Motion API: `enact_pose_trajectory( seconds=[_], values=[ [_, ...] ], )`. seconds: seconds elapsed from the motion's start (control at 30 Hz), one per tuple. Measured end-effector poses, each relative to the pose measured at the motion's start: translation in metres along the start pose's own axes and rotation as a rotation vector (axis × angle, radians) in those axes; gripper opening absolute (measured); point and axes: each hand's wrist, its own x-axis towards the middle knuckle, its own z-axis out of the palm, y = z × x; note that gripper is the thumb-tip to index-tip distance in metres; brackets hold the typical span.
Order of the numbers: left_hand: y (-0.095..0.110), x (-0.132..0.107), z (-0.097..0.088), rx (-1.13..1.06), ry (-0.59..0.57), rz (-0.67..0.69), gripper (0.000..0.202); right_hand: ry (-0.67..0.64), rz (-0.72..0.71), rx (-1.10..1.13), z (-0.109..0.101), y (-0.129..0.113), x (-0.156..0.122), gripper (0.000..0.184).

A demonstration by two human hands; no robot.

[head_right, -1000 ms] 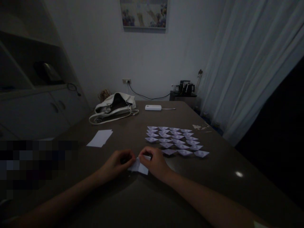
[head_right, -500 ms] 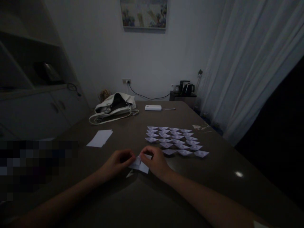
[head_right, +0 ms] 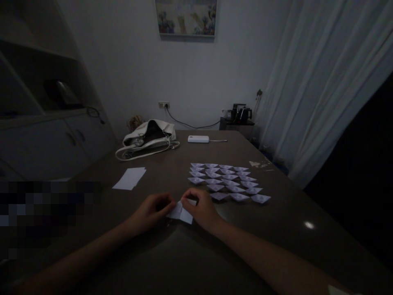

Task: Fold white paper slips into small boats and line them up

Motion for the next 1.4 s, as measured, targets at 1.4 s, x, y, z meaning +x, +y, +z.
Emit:
enact_pose_trajectory(
  seconds=[1.4],
  values=[
    [0.0012,0.003,-0.0009,-0.026,0.03,-0.038,0.023,0.049,0.049,0.013,-0.0004,0.0039,0.0021,0.008]
  ],
)
